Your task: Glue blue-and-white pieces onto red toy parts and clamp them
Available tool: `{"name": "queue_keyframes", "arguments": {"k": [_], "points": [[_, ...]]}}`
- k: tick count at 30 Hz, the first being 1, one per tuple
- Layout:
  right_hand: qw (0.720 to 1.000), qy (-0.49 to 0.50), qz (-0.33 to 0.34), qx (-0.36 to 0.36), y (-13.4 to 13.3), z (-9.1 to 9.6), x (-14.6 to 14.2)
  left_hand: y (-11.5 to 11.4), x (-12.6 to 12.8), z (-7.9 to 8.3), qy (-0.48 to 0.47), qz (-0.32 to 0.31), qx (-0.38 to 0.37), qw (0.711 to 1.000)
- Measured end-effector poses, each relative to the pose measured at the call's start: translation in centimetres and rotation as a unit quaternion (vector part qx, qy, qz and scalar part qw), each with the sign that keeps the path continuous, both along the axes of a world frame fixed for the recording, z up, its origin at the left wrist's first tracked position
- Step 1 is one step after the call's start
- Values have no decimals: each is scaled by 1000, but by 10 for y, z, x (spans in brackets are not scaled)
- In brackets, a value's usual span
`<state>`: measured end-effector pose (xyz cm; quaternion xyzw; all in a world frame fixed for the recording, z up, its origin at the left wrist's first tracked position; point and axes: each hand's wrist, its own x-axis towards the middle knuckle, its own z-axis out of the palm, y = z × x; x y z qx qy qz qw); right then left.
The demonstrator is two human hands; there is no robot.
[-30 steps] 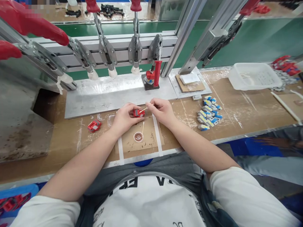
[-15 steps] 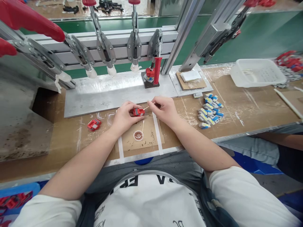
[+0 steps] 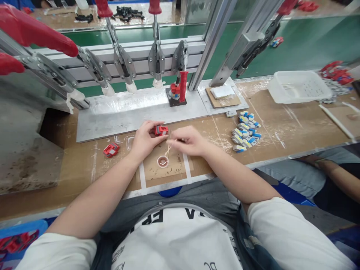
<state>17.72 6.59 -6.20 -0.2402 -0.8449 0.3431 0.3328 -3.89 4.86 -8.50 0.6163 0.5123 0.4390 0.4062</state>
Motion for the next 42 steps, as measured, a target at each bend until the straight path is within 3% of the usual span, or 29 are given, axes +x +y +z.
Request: {"name": "queue_keyframes", "arguments": {"k": [2, 5, 7, 9, 12, 13, 15, 18, 22, 27, 30, 34, 39, 42], "points": [[992, -90, 77, 48, -9, 2, -5, 0, -1, 4, -34, 9, -18, 999], [965, -214, 73, 130, -12, 6, -8, -1, -2, 11, -36, 34, -25, 998], [953, -265, -10, 144, -3, 10, 7, -1, -1, 15, -44, 43, -25, 998], [933, -283, -180, 132, 11, 16, 40, -2, 0, 17, -61, 42, -32, 997], [838, -312, -436, 97, 35, 23, 108, -3, 1, 17, -89, 38, -44, 994], [811, -341, -468, 80, 42, 23, 130, -3, 1, 16, -98, 36, -48, 993], [790, -408, -456, 44, 52, 22, 164, -2, 1, 15, -115, 38, -54, 991], [799, -462, -385, 17, 57, 18, 186, -1, 0, 15, -133, 44, -55, 989], [838, -432, -332, 37, 48, 16, 177, -3, 0, 16, -156, 30, -31, 987], [955, -154, -255, -6, 22, 19, 111, -5, 0, 10, -190, -8, 0, 982], [986, -32, -159, -49, 8, 25, 57, -5, -4, 8, -154, -4, 4, 988], [989, 17, -110, -92, 5, 34, 15, -7, -10, 9, -52, 10, 93, 994], [973, 21, -116, -197, 9, 44, 11, -9, -15, 12, -39, 8, 156, 987], [941, 80, -95, -315, 6, 43, 5, -10, -16, 14, -17, 26, 192, 981]]}}
